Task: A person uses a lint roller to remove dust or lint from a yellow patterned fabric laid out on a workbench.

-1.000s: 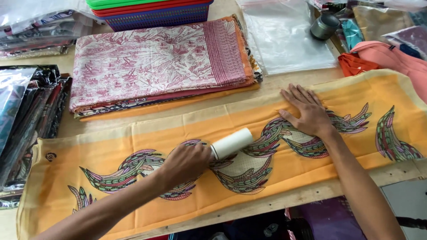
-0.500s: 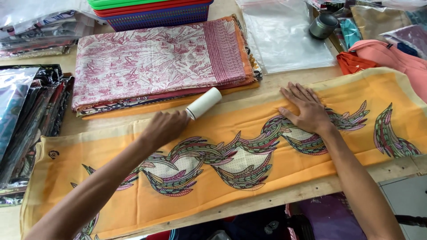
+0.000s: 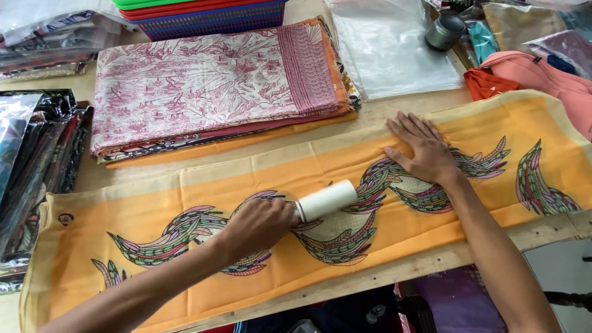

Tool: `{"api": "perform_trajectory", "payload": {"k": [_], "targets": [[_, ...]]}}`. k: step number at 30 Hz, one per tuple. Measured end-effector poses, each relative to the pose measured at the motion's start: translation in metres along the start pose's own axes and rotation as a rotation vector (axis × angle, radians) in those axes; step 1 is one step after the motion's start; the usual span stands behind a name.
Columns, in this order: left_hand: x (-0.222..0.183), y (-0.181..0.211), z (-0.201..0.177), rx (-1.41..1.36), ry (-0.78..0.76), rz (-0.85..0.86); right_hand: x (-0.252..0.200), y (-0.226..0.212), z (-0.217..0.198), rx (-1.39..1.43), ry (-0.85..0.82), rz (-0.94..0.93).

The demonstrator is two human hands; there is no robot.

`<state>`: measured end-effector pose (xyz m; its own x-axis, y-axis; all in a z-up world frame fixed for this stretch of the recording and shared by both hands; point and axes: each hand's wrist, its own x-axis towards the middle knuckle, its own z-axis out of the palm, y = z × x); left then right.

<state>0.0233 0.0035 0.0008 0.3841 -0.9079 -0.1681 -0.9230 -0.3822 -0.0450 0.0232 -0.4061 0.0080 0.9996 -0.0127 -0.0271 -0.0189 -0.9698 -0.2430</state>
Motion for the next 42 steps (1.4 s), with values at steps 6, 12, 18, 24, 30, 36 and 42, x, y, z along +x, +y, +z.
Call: {"api": "perform_trajectory", "payload": {"k": [6,12,18,24,30,36,42], "targets": [[0.018,-0.064,0.053,0.174,0.296,-0.212,0.002,0.007,0.006,-0.017,0.004,-0.002],[0.017,-0.097,0.028,0.042,0.153,-0.353,0.002,0.009,0.009,0.004,0.052,-0.009],[0.018,-0.077,0.007,-0.687,0.21,-0.479,0.0,0.006,0.007,0.1,0.177,-0.045],[0.024,-0.006,-0.038,-1.599,0.49,-0.524,-0.021,-0.06,0.03,0.094,0.65,-0.435],[0.047,0.025,-0.063,-1.596,0.741,-0.464,-0.075,-0.203,-0.006,0.773,0.254,-0.321],[0.042,0.01,-0.048,-1.372,0.773,-0.315,-0.074,-0.209,-0.003,0.97,0.157,-0.203],[-0.01,-0.019,-0.098,-1.494,0.806,-0.297,-0.077,-0.197,0.004,0.941,0.047,-0.166]]}}
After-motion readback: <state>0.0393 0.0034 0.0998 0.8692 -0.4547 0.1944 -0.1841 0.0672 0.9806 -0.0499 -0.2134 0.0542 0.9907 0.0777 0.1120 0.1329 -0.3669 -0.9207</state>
